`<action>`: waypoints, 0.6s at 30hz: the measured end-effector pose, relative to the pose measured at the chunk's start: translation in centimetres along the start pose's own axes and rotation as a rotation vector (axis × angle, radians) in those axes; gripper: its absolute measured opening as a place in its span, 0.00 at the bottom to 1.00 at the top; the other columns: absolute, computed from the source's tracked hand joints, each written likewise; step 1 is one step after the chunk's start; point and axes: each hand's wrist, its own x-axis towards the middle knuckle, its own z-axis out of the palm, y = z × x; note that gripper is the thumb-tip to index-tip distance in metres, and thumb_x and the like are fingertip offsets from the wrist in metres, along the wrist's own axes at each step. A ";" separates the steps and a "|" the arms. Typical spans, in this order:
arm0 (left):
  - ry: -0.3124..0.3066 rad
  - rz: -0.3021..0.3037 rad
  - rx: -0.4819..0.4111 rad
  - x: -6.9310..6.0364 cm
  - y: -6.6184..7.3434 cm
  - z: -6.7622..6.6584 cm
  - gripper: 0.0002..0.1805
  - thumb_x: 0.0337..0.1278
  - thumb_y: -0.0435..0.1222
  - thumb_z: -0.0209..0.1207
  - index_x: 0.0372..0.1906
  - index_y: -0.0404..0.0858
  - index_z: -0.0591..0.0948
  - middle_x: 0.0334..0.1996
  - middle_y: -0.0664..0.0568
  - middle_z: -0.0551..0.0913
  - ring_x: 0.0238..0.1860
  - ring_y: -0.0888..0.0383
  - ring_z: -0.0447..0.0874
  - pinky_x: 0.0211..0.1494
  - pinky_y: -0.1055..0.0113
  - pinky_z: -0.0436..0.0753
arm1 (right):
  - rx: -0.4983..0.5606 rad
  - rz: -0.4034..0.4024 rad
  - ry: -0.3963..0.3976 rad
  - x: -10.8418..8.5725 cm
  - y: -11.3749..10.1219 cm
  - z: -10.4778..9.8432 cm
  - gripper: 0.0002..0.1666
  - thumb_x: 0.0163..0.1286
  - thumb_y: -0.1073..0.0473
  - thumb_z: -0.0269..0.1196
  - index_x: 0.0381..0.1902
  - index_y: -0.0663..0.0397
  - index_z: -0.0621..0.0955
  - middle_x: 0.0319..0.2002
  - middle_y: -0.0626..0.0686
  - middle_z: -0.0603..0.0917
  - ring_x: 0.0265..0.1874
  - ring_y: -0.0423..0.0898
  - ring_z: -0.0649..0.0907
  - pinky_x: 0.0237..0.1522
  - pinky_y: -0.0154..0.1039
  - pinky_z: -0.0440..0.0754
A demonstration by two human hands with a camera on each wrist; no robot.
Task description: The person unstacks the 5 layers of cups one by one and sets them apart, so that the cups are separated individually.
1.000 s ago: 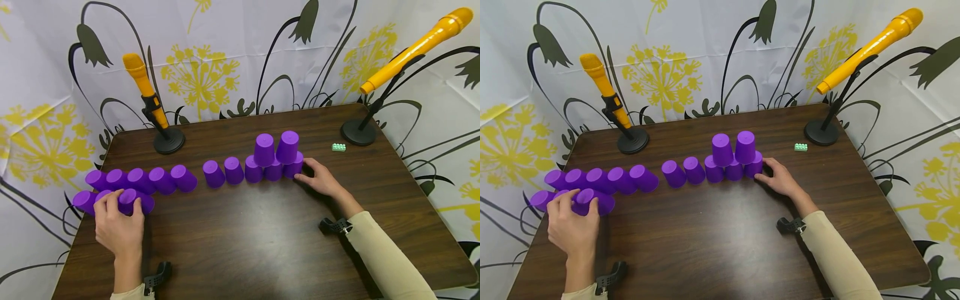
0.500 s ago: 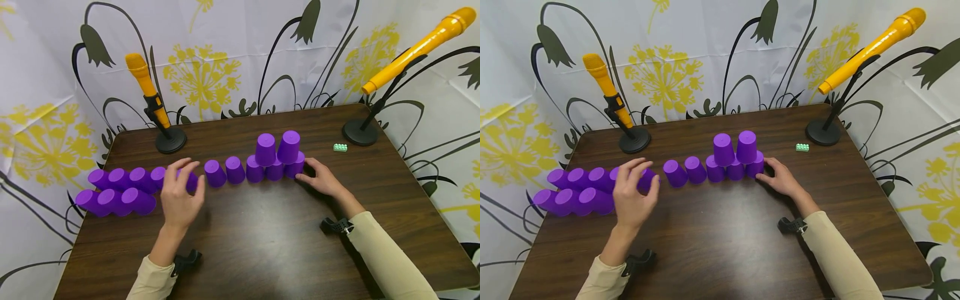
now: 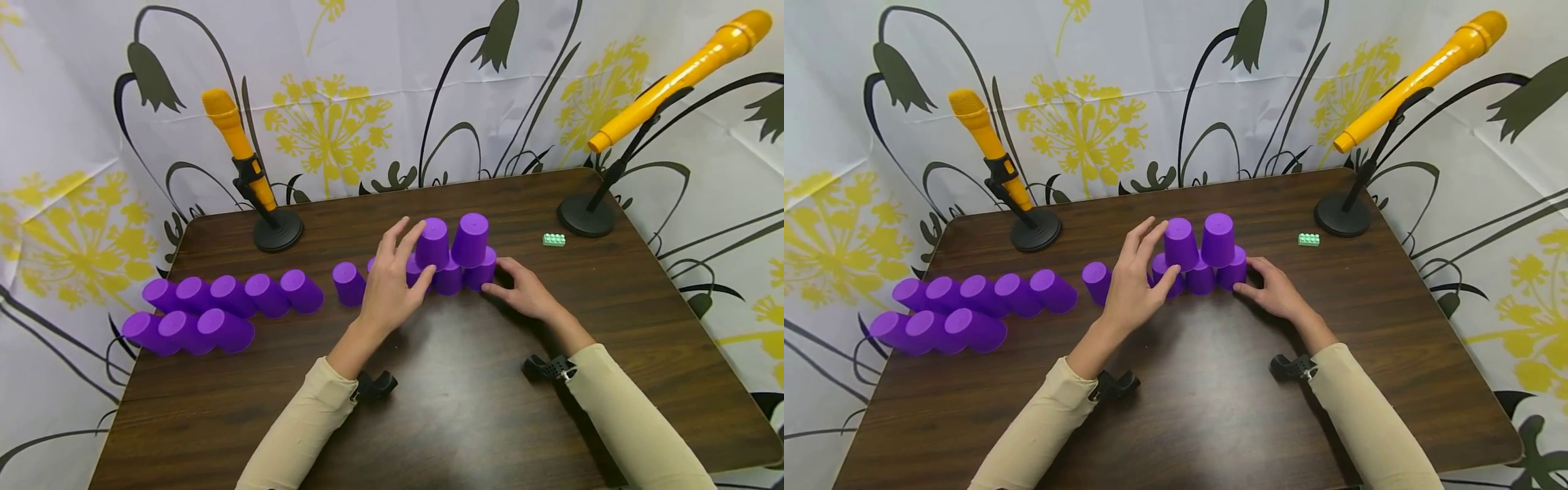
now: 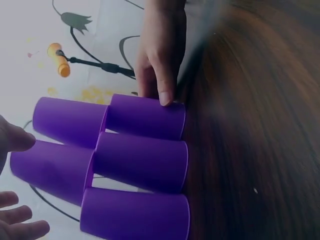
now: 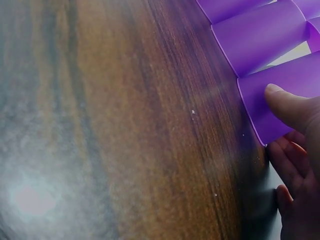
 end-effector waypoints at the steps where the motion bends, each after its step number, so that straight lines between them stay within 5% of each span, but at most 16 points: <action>1: -0.005 -0.004 -0.002 0.2 0.0 0.3 0.36 0.57 0.39 0.66 0.71 0.46 0.69 0.71 0.45 0.63 0.67 0.47 0.66 0.55 0.50 0.77 | 0.003 0.000 0.001 0.0 0.0 0.0 0.34 0.65 0.54 0.69 0.65 0.60 0.73 0.60 0.62 0.76 0.63 0.59 0.72 0.65 0.58 0.65; 11: 0.086 -0.024 -0.037 1.0 -0.6 2.3 0.24 0.56 0.39 0.68 0.59 0.44 0.78 0.57 0.49 0.76 0.52 0.54 0.80 0.49 0.59 0.82 | 0.007 0.011 0.000 -0.1 -0.2 0.0 0.33 0.65 0.53 0.69 0.65 0.60 0.73 0.60 0.61 0.76 0.63 0.58 0.72 0.65 0.58 0.65; 18: 0.126 -0.033 -0.062 0.8 -0.6 1.7 0.23 0.55 0.38 0.69 0.56 0.45 0.79 0.55 0.51 0.77 0.47 0.56 0.81 0.45 0.61 0.82 | 0.010 0.000 0.004 -0.1 -0.4 -0.1 0.33 0.65 0.55 0.69 0.64 0.61 0.73 0.59 0.62 0.76 0.62 0.58 0.73 0.64 0.57 0.66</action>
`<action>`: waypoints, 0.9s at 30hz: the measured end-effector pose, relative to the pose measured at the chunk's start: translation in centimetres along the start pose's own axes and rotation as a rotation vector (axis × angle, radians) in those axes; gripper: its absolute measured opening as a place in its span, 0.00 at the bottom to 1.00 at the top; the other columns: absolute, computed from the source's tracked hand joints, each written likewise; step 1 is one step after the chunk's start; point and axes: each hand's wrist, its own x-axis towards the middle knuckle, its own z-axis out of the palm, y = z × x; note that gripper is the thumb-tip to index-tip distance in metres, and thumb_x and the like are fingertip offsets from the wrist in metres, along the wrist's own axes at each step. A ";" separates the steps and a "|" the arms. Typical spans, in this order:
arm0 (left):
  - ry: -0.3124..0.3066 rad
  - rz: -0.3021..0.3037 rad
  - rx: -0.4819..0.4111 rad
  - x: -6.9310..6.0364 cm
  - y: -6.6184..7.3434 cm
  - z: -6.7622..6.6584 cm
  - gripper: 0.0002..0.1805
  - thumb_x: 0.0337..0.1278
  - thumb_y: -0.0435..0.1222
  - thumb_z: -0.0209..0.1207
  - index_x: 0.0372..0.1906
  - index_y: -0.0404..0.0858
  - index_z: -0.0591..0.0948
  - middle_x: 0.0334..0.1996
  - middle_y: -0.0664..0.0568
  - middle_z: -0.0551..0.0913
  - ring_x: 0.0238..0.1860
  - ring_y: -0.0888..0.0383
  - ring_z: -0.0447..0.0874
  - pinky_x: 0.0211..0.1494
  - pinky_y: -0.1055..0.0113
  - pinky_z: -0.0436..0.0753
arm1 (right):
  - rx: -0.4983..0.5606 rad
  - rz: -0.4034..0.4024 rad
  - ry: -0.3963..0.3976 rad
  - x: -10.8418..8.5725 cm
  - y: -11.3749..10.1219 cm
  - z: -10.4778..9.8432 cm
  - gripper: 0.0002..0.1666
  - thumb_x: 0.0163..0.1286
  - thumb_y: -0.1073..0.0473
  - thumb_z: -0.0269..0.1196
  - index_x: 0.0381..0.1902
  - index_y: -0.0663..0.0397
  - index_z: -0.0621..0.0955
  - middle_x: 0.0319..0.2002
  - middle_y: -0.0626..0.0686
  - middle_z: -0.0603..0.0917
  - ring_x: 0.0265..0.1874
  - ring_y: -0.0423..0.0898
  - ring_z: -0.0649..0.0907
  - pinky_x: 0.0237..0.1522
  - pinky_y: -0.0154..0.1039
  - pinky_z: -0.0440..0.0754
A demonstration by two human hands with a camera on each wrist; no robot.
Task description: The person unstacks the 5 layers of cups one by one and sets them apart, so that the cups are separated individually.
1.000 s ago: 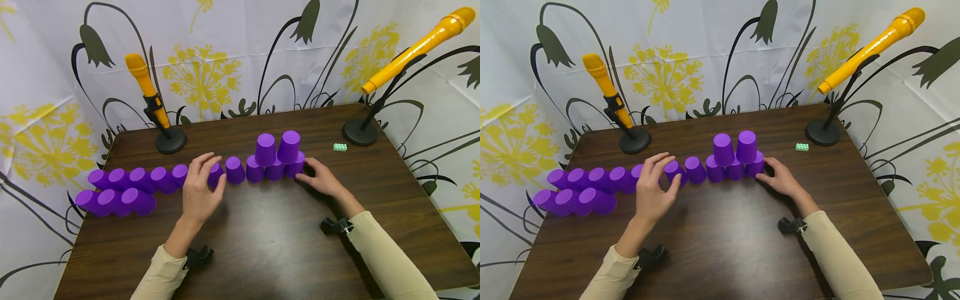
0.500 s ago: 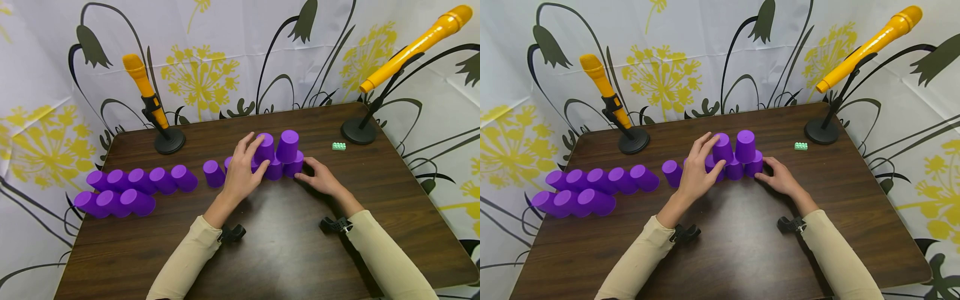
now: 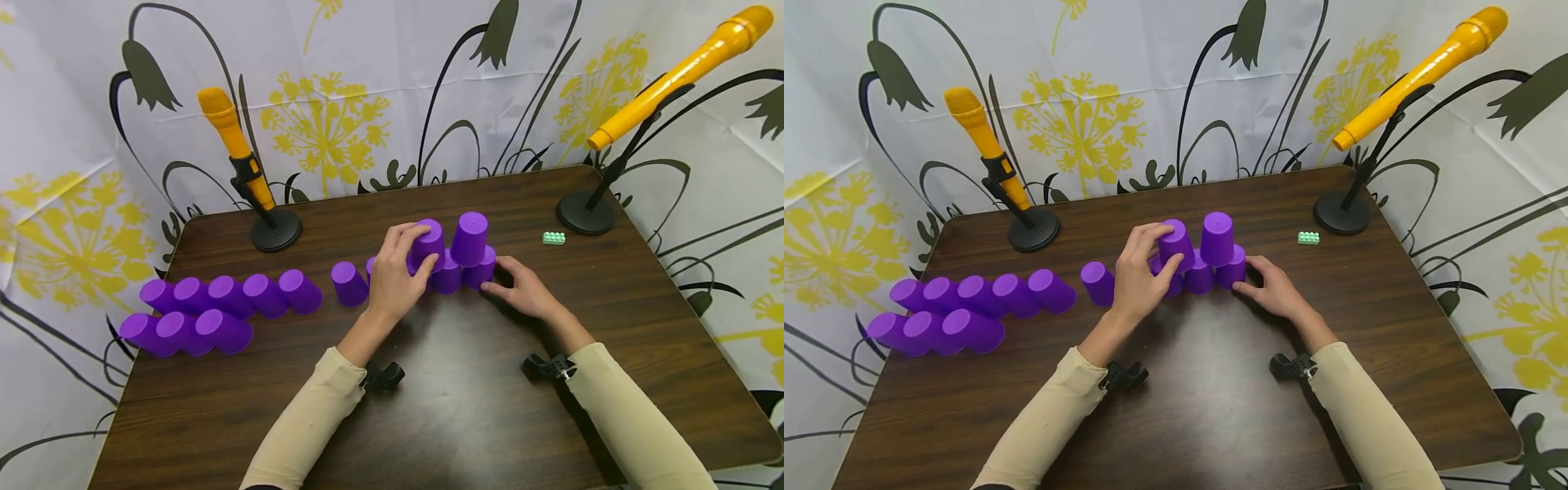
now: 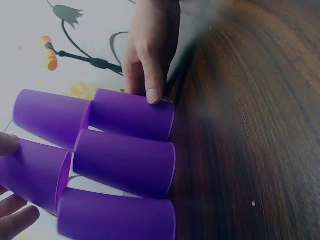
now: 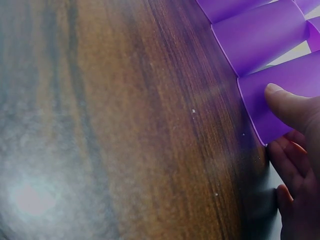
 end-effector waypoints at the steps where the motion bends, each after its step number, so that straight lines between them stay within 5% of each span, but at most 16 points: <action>1: 0.008 0.001 -0.009 -0.1 0.1 -0.4 0.22 0.54 0.37 0.69 0.56 0.44 0.80 0.54 0.50 0.77 0.45 0.56 0.81 0.44 0.60 0.82 | 0.000 0.000 0.000 0.0 0.0 0.0 0.33 0.65 0.55 0.69 0.64 0.61 0.73 0.59 0.62 0.76 0.62 0.58 0.73 0.64 0.57 0.66; 7: 0.092 -0.003 -0.061 -1.8 0.4 -4.3 0.22 0.52 0.36 0.70 0.54 0.41 0.81 0.54 0.48 0.77 0.49 0.54 0.81 0.45 0.60 0.84 | -0.003 0.014 -0.004 0.0 -0.1 0.0 0.34 0.65 0.55 0.69 0.65 0.61 0.73 0.60 0.62 0.76 0.63 0.58 0.72 0.65 0.58 0.65; 17: 0.327 -0.083 0.043 -6.8 1.8 -13.4 0.23 0.39 0.22 0.71 0.48 0.27 0.82 0.48 0.35 0.79 0.47 0.49 0.79 0.43 0.72 0.83 | 0.001 0.018 -0.005 0.0 0.1 0.0 0.33 0.65 0.54 0.69 0.64 0.61 0.73 0.60 0.62 0.76 0.63 0.58 0.72 0.65 0.57 0.65; 22: 0.429 -0.237 0.186 -11.0 -1.3 -15.7 0.25 0.39 0.24 0.73 0.49 0.32 0.84 0.48 0.41 0.80 0.46 0.57 0.78 0.43 0.79 0.80 | 0.003 0.010 -0.005 0.0 0.2 0.0 0.34 0.65 0.54 0.69 0.65 0.61 0.73 0.61 0.62 0.75 0.63 0.58 0.72 0.65 0.57 0.65; 27: 0.420 -0.402 0.390 -13.6 -4.6 -16.9 0.23 0.46 0.33 0.73 0.52 0.40 0.84 0.49 0.47 0.80 0.48 0.57 0.79 0.43 0.82 0.76 | 0.009 0.001 0.002 -0.1 0.3 0.0 0.34 0.65 0.55 0.69 0.65 0.61 0.73 0.60 0.62 0.76 0.63 0.58 0.72 0.65 0.58 0.65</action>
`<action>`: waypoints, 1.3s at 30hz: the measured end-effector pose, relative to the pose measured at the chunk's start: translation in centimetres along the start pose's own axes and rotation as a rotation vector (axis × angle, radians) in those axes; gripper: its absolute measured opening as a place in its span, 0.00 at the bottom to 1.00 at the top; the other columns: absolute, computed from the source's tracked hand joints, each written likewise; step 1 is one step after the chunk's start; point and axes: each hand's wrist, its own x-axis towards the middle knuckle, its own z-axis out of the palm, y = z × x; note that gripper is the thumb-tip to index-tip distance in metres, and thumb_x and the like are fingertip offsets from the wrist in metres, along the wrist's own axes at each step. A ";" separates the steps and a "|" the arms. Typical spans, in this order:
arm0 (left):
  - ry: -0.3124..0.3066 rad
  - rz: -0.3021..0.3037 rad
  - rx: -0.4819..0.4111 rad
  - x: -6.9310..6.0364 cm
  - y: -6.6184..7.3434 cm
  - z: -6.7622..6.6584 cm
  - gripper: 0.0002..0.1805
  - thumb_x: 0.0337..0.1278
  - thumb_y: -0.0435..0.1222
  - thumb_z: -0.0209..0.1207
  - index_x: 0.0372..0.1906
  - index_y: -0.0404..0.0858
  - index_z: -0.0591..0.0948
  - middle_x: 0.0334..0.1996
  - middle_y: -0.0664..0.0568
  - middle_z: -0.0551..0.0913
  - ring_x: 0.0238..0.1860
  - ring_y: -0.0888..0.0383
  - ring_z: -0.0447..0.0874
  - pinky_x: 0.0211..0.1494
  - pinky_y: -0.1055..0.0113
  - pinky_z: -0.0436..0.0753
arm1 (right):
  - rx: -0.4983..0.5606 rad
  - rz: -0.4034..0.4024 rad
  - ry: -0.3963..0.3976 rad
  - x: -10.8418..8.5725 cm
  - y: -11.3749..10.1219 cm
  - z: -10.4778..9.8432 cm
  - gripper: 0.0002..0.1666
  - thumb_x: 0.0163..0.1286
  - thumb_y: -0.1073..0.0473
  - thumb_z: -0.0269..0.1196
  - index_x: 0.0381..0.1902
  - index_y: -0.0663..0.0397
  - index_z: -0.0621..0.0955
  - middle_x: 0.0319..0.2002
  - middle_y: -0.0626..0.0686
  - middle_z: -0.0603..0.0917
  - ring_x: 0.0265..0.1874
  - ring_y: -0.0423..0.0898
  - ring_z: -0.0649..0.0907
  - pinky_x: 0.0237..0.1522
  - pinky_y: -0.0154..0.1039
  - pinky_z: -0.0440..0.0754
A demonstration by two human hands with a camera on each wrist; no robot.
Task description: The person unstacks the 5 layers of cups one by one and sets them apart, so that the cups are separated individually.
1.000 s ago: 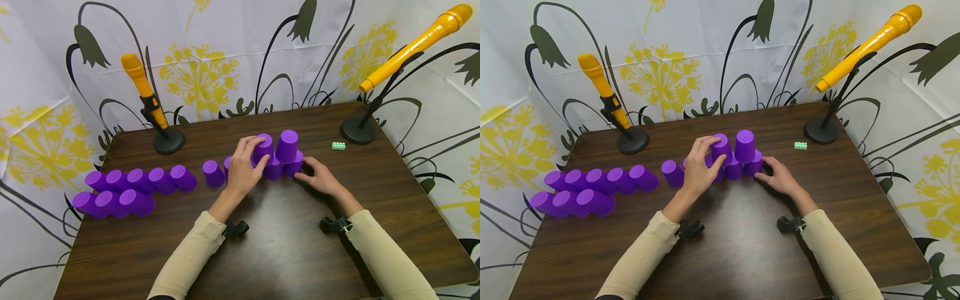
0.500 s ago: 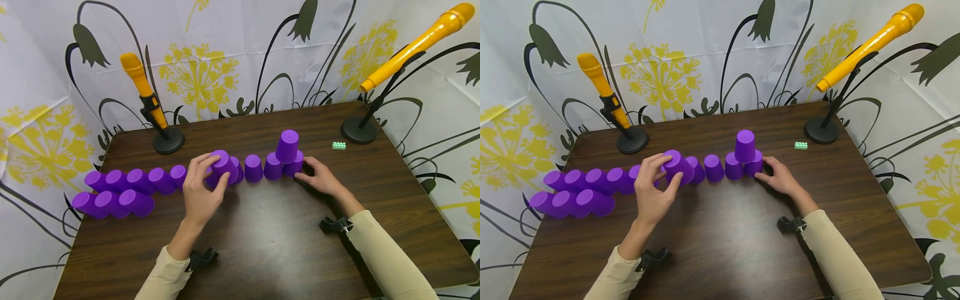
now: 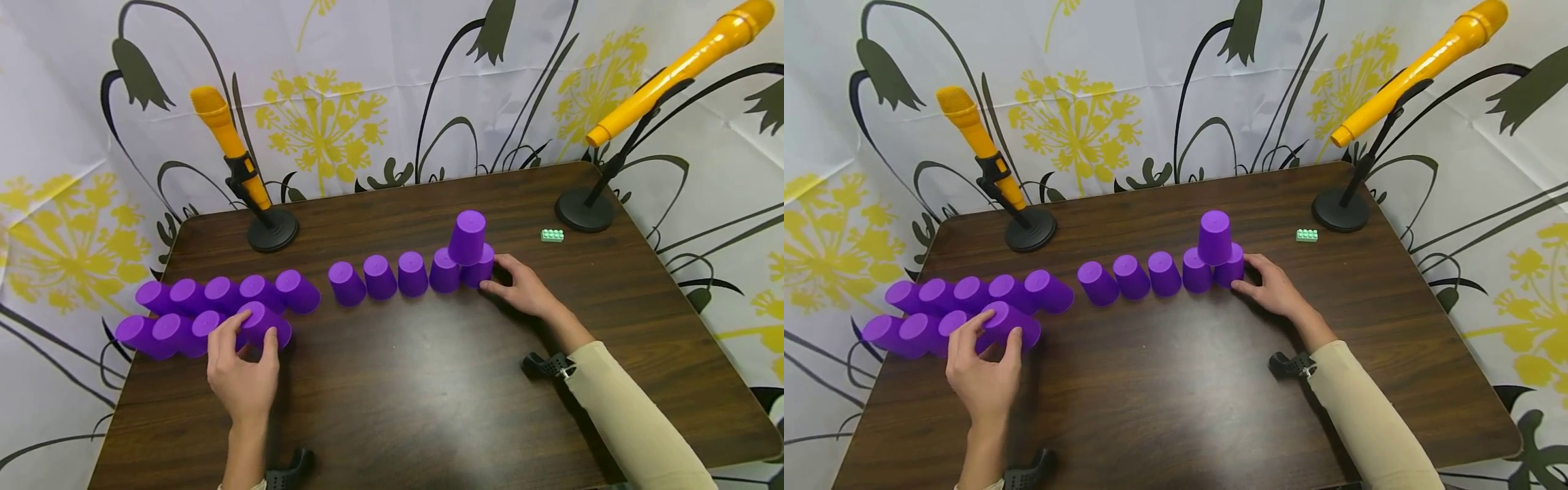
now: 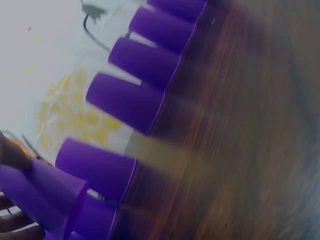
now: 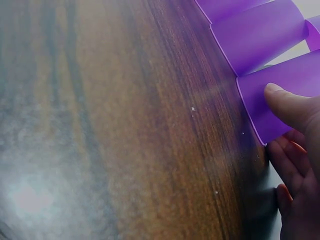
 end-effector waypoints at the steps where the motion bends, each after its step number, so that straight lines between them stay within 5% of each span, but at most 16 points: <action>1: 0.000 -0.014 0.036 0.0 -0.5 0.0 0.23 0.46 0.34 0.72 0.52 0.40 0.84 0.49 0.46 0.80 0.48 0.56 0.79 0.43 0.83 0.75 | 0.001 0.000 0.000 0.0 0.0 0.0 0.34 0.65 0.55 0.69 0.65 0.60 0.73 0.60 0.62 0.76 0.63 0.58 0.72 0.65 0.58 0.65; 4: 0.018 -0.044 0.117 0.3 -1.4 0.0 0.22 0.44 0.35 0.73 0.49 0.39 0.84 0.45 0.44 0.81 0.44 0.53 0.81 0.41 0.78 0.75 | 0.004 -0.001 -0.002 0.0 0.0 0.0 0.34 0.65 0.55 0.69 0.65 0.61 0.73 0.60 0.62 0.76 0.63 0.58 0.72 0.65 0.58 0.65; 11: 0.028 -0.066 0.211 0.5 -2.0 0.1 0.22 0.39 0.38 0.76 0.45 0.41 0.85 0.37 0.44 0.82 0.37 0.46 0.81 0.36 0.46 0.74 | -0.004 0.007 -0.002 0.0 0.2 0.2 0.34 0.65 0.54 0.69 0.65 0.61 0.73 0.61 0.62 0.75 0.63 0.59 0.72 0.65 0.58 0.65; 29: 0.028 -0.081 0.248 0.2 -2.3 -0.1 0.23 0.39 0.37 0.77 0.47 0.42 0.84 0.41 0.45 0.82 0.38 0.46 0.81 0.35 0.44 0.75 | -0.004 0.004 -0.006 0.1 -0.1 0.0 0.34 0.65 0.54 0.69 0.65 0.61 0.72 0.61 0.63 0.75 0.64 0.59 0.72 0.65 0.58 0.65; 32: 0.057 -0.067 0.245 0.5 -2.0 -0.5 0.23 0.40 0.37 0.76 0.47 0.42 0.85 0.43 0.45 0.82 0.39 0.47 0.81 0.36 0.47 0.76 | -0.004 0.005 -0.009 0.1 -0.3 0.0 0.34 0.65 0.54 0.69 0.65 0.61 0.73 0.61 0.62 0.75 0.63 0.58 0.72 0.65 0.57 0.65; 39: 0.192 0.043 0.178 2.0 0.6 -1.1 0.18 0.48 0.37 0.70 0.47 0.40 0.86 0.52 0.53 0.83 0.48 0.54 0.82 0.40 0.86 0.71 | -0.002 0.019 -0.010 0.1 -0.3 -0.1 0.34 0.65 0.54 0.69 0.65 0.61 0.72 0.61 0.62 0.75 0.64 0.59 0.71 0.65 0.58 0.65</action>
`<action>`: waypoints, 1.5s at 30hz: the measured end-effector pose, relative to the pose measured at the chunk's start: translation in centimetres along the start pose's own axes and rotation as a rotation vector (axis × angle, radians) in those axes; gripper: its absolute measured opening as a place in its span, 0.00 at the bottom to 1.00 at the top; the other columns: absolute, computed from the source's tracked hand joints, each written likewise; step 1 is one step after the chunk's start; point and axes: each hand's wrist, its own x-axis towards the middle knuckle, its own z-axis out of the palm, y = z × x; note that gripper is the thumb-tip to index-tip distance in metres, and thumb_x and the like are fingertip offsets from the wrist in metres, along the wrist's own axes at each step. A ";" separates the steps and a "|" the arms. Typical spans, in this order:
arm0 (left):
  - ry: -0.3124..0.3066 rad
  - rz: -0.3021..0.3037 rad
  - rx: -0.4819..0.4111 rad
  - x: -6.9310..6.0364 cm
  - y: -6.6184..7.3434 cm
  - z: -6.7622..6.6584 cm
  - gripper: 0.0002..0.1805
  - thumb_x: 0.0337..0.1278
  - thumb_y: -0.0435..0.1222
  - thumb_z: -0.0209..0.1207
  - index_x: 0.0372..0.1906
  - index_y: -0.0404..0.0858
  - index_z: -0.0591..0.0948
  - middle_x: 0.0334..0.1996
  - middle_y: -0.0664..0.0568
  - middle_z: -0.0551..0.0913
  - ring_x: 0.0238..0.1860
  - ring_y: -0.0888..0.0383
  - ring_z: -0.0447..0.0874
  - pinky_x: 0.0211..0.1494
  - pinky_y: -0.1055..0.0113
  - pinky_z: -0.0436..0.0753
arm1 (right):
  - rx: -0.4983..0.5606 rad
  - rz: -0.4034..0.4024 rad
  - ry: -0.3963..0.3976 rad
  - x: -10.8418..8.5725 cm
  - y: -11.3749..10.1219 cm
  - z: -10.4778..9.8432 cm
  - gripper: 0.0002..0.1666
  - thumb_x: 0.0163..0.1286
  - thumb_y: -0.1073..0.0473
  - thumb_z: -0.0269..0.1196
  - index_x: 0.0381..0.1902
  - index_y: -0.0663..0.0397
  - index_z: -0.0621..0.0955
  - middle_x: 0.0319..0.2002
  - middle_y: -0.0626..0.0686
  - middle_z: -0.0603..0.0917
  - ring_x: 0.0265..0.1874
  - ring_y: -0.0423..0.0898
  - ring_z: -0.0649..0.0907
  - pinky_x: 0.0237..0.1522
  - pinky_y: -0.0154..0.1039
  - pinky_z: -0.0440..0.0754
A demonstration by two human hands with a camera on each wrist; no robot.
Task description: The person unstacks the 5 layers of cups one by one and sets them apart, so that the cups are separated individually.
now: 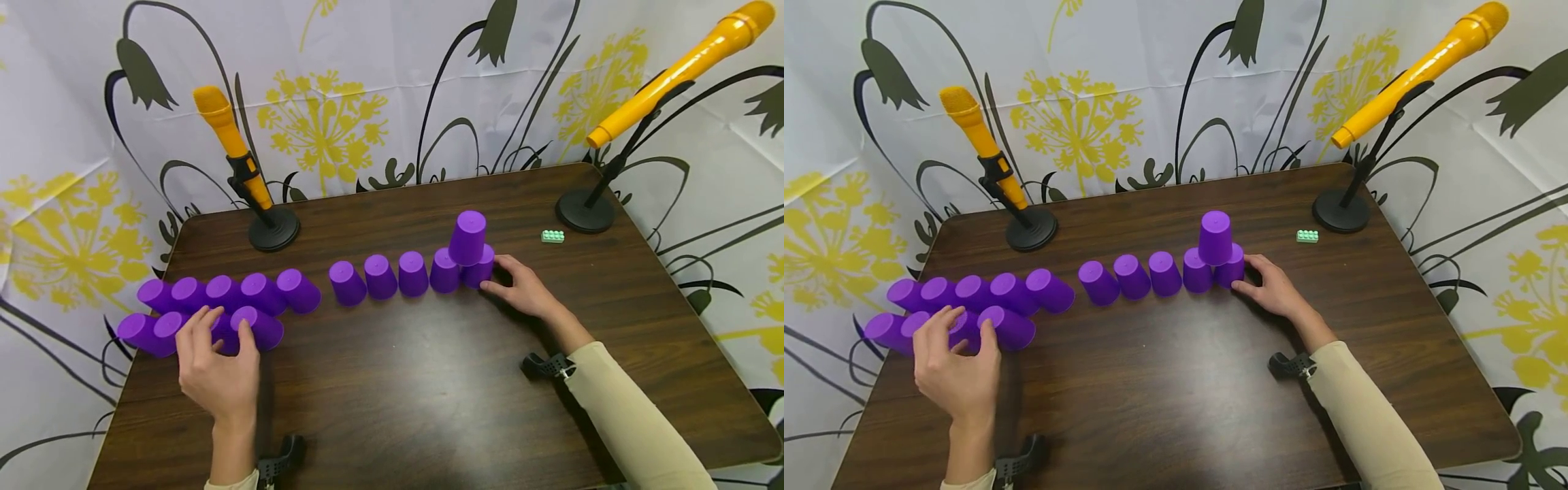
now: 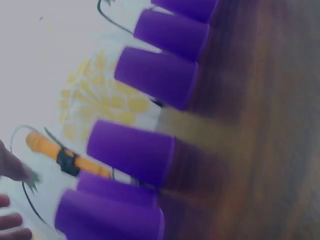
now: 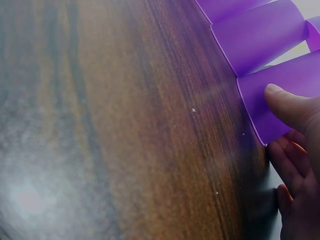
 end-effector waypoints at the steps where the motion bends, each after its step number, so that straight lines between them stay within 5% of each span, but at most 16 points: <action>1: 0.014 0.024 -0.047 0.2 0.6 0.1 0.17 0.48 0.37 0.69 0.46 0.39 0.86 0.52 0.53 0.83 0.49 0.53 0.82 0.42 0.86 0.72 | -0.001 0.003 0.000 0.0 0.0 0.0 0.34 0.65 0.54 0.69 0.65 0.61 0.72 0.61 0.62 0.75 0.64 0.59 0.71 0.65 0.58 0.65; 5: 0.025 0.136 -0.290 0.9 5.0 0.9 0.14 0.48 0.31 0.67 0.43 0.33 0.86 0.48 0.46 0.84 0.47 0.48 0.81 0.45 0.79 0.77 | -0.004 0.006 0.000 0.0 0.1 -0.2 0.34 0.65 0.53 0.68 0.65 0.61 0.72 0.62 0.63 0.75 0.64 0.59 0.71 0.66 0.58 0.64; 10: -0.188 0.298 -0.488 0.3 8.6 4.3 0.15 0.50 0.32 0.66 0.46 0.35 0.85 0.49 0.46 0.83 0.47 0.48 0.82 0.42 0.66 0.82 | -0.003 0.008 0.004 -0.1 0.2 -0.3 0.34 0.66 0.54 0.68 0.65 0.61 0.72 0.62 0.62 0.74 0.64 0.59 0.71 0.66 0.58 0.64; 19: -0.571 0.447 -0.581 -1.3 16.1 11.4 0.28 0.53 0.35 0.66 0.62 0.42 0.77 0.59 0.52 0.77 0.56 0.55 0.77 0.49 0.58 0.80 | -0.006 -0.005 0.007 -0.1 0.0 -0.2 0.34 0.65 0.54 0.69 0.65 0.61 0.72 0.61 0.63 0.75 0.63 0.59 0.72 0.65 0.58 0.65; 23: -0.683 0.479 -0.592 -1.9 18.3 13.8 0.33 0.56 0.39 0.66 0.68 0.46 0.72 0.63 0.51 0.73 0.59 0.55 0.75 0.40 0.60 0.80 | -0.014 -0.024 0.008 0.0 0.0 -0.1 0.36 0.63 0.55 0.70 0.65 0.61 0.72 0.60 0.63 0.76 0.63 0.59 0.72 0.65 0.58 0.65; 31: -0.797 0.498 -0.602 -2.2 20.3 17.0 0.34 0.61 0.46 0.64 0.71 0.53 0.68 0.65 0.53 0.71 0.62 0.58 0.73 0.49 0.57 0.80 | -0.016 -0.027 0.034 0.1 0.0 0.3 0.39 0.60 0.55 0.73 0.67 0.60 0.72 0.61 0.62 0.76 0.63 0.59 0.72 0.65 0.58 0.64; 45: -0.771 0.477 -0.670 -3.1 20.6 18.6 0.28 0.62 0.44 0.64 0.66 0.49 0.72 0.54 0.52 0.79 0.40 0.58 0.77 0.39 0.67 0.76 | -0.015 -0.021 0.060 0.0 -0.3 0.6 0.37 0.62 0.58 0.71 0.66 0.61 0.72 0.60 0.62 0.76 0.62 0.59 0.73 0.65 0.57 0.66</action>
